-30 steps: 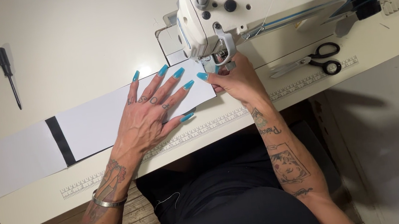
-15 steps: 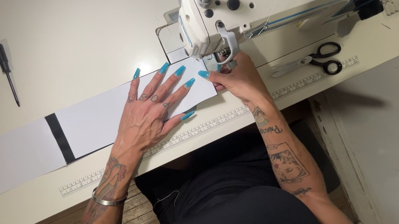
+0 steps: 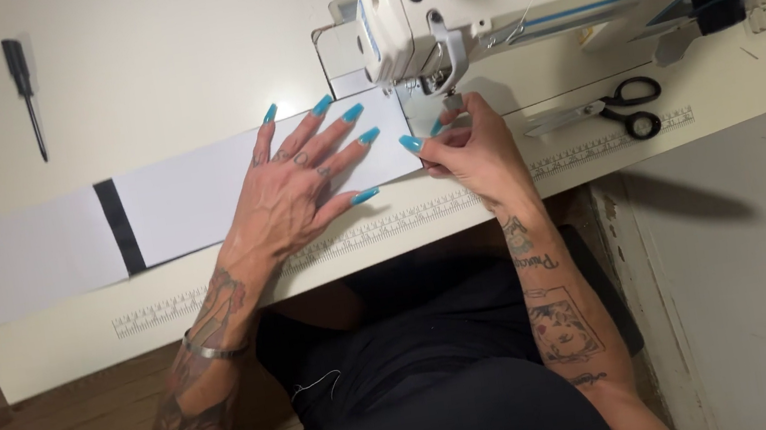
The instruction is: Prepare and align leather pieces for sewing using templates and scissors
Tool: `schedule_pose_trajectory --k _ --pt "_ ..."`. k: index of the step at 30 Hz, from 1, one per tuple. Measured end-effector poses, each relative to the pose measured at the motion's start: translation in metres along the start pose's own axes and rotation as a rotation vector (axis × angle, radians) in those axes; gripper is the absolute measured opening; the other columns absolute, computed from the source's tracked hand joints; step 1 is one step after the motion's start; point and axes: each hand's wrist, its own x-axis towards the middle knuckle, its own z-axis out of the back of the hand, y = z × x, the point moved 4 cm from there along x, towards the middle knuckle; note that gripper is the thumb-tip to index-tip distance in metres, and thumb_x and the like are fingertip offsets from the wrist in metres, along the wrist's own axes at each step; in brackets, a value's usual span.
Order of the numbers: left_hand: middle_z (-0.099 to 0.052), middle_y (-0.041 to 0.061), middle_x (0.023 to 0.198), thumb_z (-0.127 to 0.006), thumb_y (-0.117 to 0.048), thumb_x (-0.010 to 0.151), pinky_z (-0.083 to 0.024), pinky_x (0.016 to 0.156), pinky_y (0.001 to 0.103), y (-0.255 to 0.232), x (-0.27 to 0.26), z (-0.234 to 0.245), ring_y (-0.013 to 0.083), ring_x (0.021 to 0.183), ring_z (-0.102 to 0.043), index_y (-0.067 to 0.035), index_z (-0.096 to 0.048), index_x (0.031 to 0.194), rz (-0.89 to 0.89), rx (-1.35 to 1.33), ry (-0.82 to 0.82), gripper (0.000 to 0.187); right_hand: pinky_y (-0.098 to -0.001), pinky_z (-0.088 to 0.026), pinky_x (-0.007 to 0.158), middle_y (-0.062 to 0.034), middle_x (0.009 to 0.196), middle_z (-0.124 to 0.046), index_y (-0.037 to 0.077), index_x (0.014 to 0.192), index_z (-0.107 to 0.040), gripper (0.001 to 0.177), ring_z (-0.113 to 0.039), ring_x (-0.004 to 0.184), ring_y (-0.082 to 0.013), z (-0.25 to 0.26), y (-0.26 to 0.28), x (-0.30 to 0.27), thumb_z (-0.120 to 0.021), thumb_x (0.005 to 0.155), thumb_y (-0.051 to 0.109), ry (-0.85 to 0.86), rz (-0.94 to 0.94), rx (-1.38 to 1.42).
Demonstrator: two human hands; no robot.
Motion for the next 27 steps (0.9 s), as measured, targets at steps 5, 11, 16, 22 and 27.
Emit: schedule_pose_trajectory --k 5,11,16,22,27 --pt "-0.028 -0.012 0.139 -0.031 -0.06 0.083 -0.007 0.106 0.048 -0.008 0.001 -0.007 0.0126 0.132 -0.014 -0.04 -0.033 0.13 0.057 -0.025 -0.044 0.051 -0.0189 -0.057 0.052 -0.0163 0.071 -0.059 0.0 0.094 -0.043 0.037 -0.063 0.056 -0.0165 0.001 -0.007 -0.007 -0.068 0.067 0.001 0.012 0.037 -0.055" --pt "-0.027 -0.008 0.141 -0.034 -0.05 0.088 -0.005 0.106 0.048 -0.034 -0.002 -0.016 0.0145 0.132 -0.014 -0.034 -0.033 0.131 0.169 0.004 -0.13 0.046 -0.0157 -0.056 0.053 -0.0151 0.072 -0.059 0.001 0.095 -0.041 0.035 -0.063 0.059 -0.0144 0.002 -0.017 -0.008 -0.065 0.069 -0.001 0.067 0.119 -0.066" --pt "-0.022 -0.01 0.142 -0.027 -0.049 0.09 -0.006 0.105 0.05 -0.043 -0.004 -0.021 0.0137 0.132 -0.01 -0.037 -0.032 0.132 0.253 0.005 -0.134 0.044 -0.0168 -0.057 0.054 -0.0154 0.072 -0.059 0.002 0.096 -0.041 0.037 -0.063 0.06 -0.0149 0.005 -0.022 -0.004 -0.066 0.068 -0.001 0.067 0.169 -0.057" --pt "-0.025 0.001 0.14 -0.028 -0.043 0.092 -0.006 0.101 0.057 -0.049 -0.008 -0.013 0.0232 0.13 -0.019 -0.027 -0.029 0.134 0.116 0.07 -0.161 0.045 -0.0194 -0.053 0.055 -0.0007 0.077 -0.067 0.013 0.087 -0.044 0.033 -0.068 0.059 -0.0121 0.011 -0.022 -0.033 -0.068 0.064 0.008 -0.217 0.517 -0.336" --pt "-0.031 0.002 0.138 -0.028 -0.042 0.092 -0.008 0.1 0.057 -0.051 -0.01 -0.012 0.0251 0.128 -0.025 -0.025 -0.038 0.13 0.101 0.054 -0.214 0.043 -0.0387 -0.038 0.101 -0.0062 0.13 -0.045 0.014 0.129 -0.038 0.039 -0.039 0.124 -0.0254 0.013 -0.057 -0.041 -0.045 0.093 0.027 0.024 1.333 -1.048"
